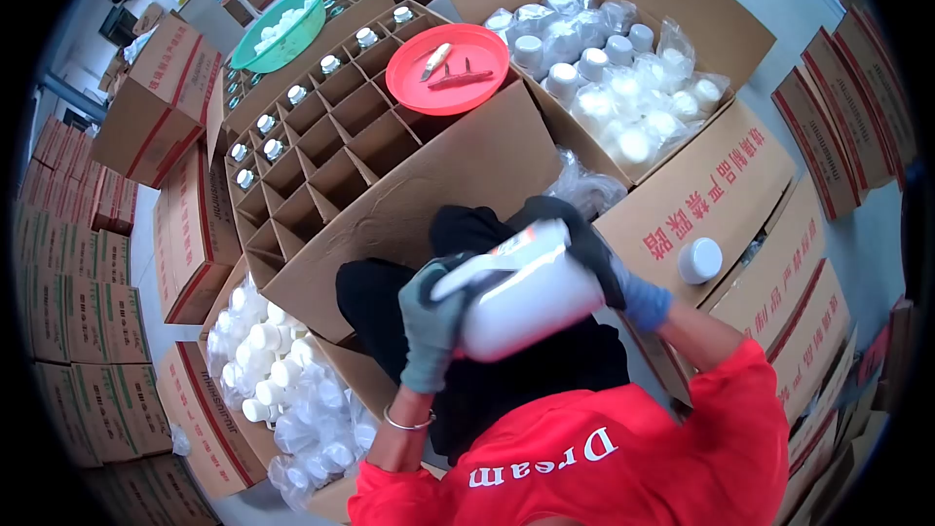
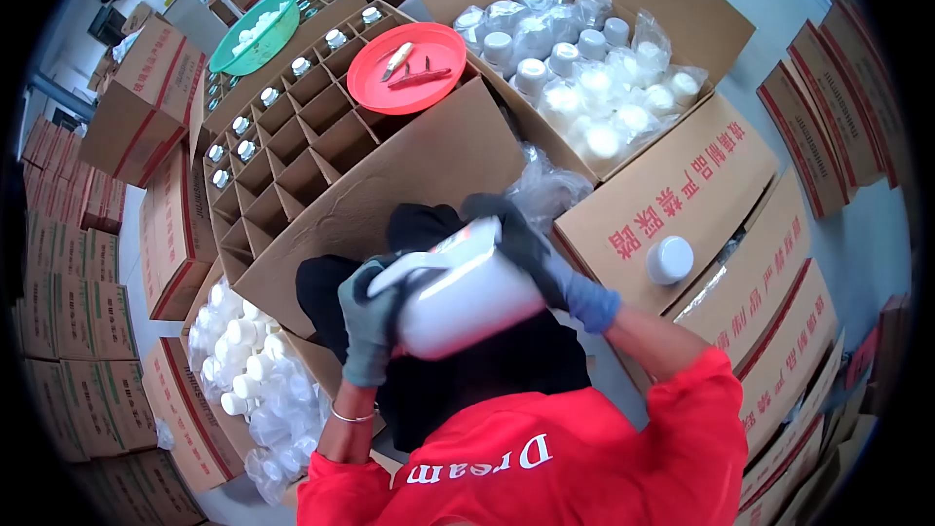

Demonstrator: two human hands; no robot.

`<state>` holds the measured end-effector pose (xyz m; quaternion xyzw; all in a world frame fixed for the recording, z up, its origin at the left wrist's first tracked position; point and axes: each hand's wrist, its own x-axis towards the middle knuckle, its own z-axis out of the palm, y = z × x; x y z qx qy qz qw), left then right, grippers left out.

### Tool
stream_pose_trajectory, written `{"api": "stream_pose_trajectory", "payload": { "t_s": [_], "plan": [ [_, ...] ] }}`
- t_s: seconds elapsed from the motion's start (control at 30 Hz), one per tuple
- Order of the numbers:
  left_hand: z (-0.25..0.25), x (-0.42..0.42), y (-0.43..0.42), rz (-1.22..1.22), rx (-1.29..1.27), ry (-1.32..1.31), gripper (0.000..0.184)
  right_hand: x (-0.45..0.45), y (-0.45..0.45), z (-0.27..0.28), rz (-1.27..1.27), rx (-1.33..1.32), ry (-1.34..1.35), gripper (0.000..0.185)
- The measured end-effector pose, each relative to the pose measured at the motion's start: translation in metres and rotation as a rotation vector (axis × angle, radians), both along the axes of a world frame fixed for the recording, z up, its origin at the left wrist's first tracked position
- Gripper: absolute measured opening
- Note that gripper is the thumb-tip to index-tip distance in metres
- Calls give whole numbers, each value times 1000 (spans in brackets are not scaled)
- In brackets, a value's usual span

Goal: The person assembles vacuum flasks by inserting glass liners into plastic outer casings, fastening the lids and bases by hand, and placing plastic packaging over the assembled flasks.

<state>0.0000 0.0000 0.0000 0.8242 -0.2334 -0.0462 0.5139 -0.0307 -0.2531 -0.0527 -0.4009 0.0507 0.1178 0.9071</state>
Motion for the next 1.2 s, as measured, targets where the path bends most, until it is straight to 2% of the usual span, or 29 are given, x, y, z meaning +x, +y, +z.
{"api": "stream_pose_trajectory", "payload": {
  "t_s": [0.03, 0.07, 0.1, 0.17, 0.2, 0.23, 0.27, 0.3, 0.37, 0.43, 0.47, 0.5, 0.6, 0.67, 0.7, 0.73, 0.8, 0.87, 0.93, 1.0, 1.03, 1.1, 1.17, 1.2],
  "plan": [
    [22, -6, -17, -27, -52, -292, 30, -1, 2, 1, -1, 7, 7, 65],
    [41, -10, -28, -104, 118, -464, 28, 0, 0, -14, 154, 559, 324, 59],
    [33, 2, -56, -152, 210, -721, 25, 22, -27, -21, 125, 469, 229, 59],
    [32, 6, -34, -219, 136, -562, 20, -1, -8, -35, 70, 491, 236, 61],
    [14, 4, -23, -93, 10, -306, 22, -5, -14, -37, 70, 290, 288, 63],
    [9, 9, -9, 26, -93, -83, 23, 2, -7, -20, -19, -143, -45, 66],
    [9, 16, 11, 165, 109, 245, 24, 3, -2, 0, -129, -573, -373, 69],
    [-9, 23, 25, -95, 200, -71, 21, 0, -7, 29, -233, -1037, -691, 71],
    [-35, 19, 17, -139, 193, -250, 20, -9, -17, 69, 139, -905, -784, 83],
    [6, 1, -15, 210, -121, 220, 23, -6, -14, 9, -40, -550, -523, 77],
    [-6, 3, -24, 181, -130, -98, 23, -7, -13, 6, -48, -390, -378, 73],
    [8, 1, -32, 130, -83, -247, 21, -9, -12, 3, -77, -224, -235, 68],
    [9, -5, -22, 35, -66, -291, 20, -13, -4, -6, -87, -95, -200, 62],
    [1, 3, -17, -4, -105, -301, 21, 13, -27, -79, -8, -341, -247, 65],
    [-9, 5, -12, 5, -135, -305, 20, 7, -42, -75, -69, -579, -249, 68],
    [-10, 0, -9, 162, -207, -155, 19, -1, -56, -70, -124, -818, -228, 71],
    [-21, -6, 6, 426, -349, 215, 20, -56, -109, -26, -172, -1935, 2, 87],
    [-23, -9, 14, 440, -290, 73, 25, -109, -176, -62, -56, -2468, 212, 95],
    [-43, -8, 17, 381, -168, -93, 30, -130, -215, -85, 300, -2110, 591, 90],
    [-55, -2, 4, 380, -678, 273, 40, -114, -186, -70, 163, -2011, 270, 84],
    [-55, -1, -1, 368, -772, 371, 38, -107, -161, -51, 105, -1946, 127, 81],
    [-49, -5, -12, 338, -801, 433, 36, -79, -76, 1, -354, -1687, -422, 74],
    [-42, -16, -21, 331, -781, 408, 38, -65, -12, 31, -480, -1627, -918, 67],
    [-38, -20, -26, 328, -795, 395, 42, -55, 9, 45, -497, -1677, -1117, 65]
  ]
}}
